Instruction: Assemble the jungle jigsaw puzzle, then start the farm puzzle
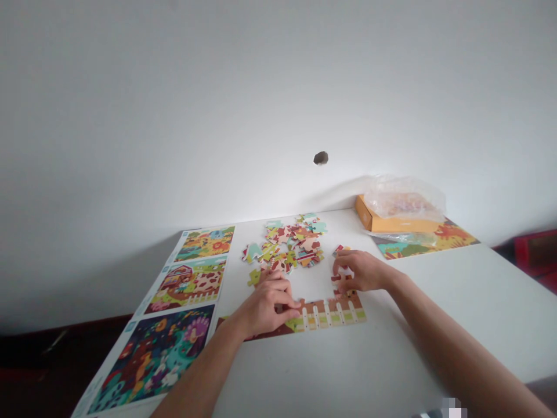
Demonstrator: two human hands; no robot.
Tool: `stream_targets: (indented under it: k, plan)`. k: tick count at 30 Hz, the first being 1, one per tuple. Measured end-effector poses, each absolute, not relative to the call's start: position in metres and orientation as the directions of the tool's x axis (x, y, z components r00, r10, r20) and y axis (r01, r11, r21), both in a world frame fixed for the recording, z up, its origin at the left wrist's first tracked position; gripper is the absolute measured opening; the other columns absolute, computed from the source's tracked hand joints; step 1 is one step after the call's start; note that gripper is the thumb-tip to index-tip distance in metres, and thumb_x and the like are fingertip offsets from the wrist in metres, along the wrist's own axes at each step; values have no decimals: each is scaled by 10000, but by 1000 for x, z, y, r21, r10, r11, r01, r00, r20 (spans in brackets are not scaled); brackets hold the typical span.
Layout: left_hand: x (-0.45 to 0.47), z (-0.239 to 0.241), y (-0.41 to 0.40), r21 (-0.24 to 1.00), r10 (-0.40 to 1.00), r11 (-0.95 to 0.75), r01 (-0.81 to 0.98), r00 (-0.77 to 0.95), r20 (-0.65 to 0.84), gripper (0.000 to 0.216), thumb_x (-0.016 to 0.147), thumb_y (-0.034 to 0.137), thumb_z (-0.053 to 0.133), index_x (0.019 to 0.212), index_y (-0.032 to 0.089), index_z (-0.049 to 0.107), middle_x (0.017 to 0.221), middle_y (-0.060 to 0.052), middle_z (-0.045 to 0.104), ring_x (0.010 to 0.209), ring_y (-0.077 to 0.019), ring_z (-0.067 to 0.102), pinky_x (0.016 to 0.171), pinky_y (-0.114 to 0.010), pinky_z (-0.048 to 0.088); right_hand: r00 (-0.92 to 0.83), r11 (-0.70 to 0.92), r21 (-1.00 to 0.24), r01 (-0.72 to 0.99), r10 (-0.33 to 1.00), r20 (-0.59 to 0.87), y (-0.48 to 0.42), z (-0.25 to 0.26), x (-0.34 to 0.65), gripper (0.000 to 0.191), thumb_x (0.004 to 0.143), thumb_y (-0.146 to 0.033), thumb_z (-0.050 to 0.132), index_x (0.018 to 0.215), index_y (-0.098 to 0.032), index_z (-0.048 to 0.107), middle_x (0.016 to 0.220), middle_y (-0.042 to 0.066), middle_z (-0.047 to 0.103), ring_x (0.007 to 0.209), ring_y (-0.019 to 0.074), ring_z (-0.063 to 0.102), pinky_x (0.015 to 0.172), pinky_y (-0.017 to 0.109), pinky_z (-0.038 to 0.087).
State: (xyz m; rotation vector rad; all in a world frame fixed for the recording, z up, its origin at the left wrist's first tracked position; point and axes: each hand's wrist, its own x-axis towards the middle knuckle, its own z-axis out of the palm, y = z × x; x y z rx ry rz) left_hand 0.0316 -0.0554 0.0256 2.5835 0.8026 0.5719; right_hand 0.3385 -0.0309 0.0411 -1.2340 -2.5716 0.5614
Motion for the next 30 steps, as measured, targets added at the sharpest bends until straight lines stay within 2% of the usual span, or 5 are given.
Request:
stream_targets:
  k: [8, 13, 19, 25, 30]
  plan:
    - [31, 25, -56, 462, 598, -766, 446, 758, 261, 172, 854, 371, 670, 830, 236, 774, 718, -23, 631, 809, -178, 533, 862, -361, 391, -549, 491, -375, 786, 834, -59, -30, 44, 338, 244, 695, -418, 778, 778, -221, 660, 691, -23, 645, 609, 134, 556, 549, 248, 290]
    - [30, 23, -55, 464, 597, -766, 444, 759, 259, 179, 854, 376, 670, 832, 233, 775, 709, -24, 621, 804, -175, 528, 854, -353, 390, -559, 498, -352, 793, 823, -95, -29, 43, 340, 286, 724, -466, 743, 715, -205, 624, 690, -12, 653, 632, 138, 562, 566, 243, 286]
    - [30, 23, -54, 465, 591, -771, 435, 760, 270, 159, 848, 369, 678, 848, 244, 776, 724, -25, 632, 815, -178, 530, 862, -351, 395, -524, 468, -311, 827, 842, -126, -32, 48, 344, 238, 702, -402, 738, 677, -209, 602, 647, -19, 626, 597, 132, 533, 541, 238, 268]
    - [30, 22, -54, 456, 592, -773, 441, 761, 267, 169, 849, 371, 676, 820, 236, 773, 714, -25, 626, 812, -178, 530, 846, -350, 398, -575, 507, -320, 800, 800, -170, -40, 46, 332, 241, 685, -370, 721, 608, -205, 564, 594, -32, 592, 551, 112, 484, 521, 237, 259]
    - [30, 24, -56, 462, 595, -766, 447, 765, 247, 175, 854, 372, 671, 817, 232, 771, 734, -24, 634, 838, -184, 532, 844, -355, 392, -492, 443, -270, 855, 858, -150, -37, 44, 330, 285, 695, -426, 725, 612, -211, 559, 607, -29, 591, 574, 118, 488, 523, 245, 218]
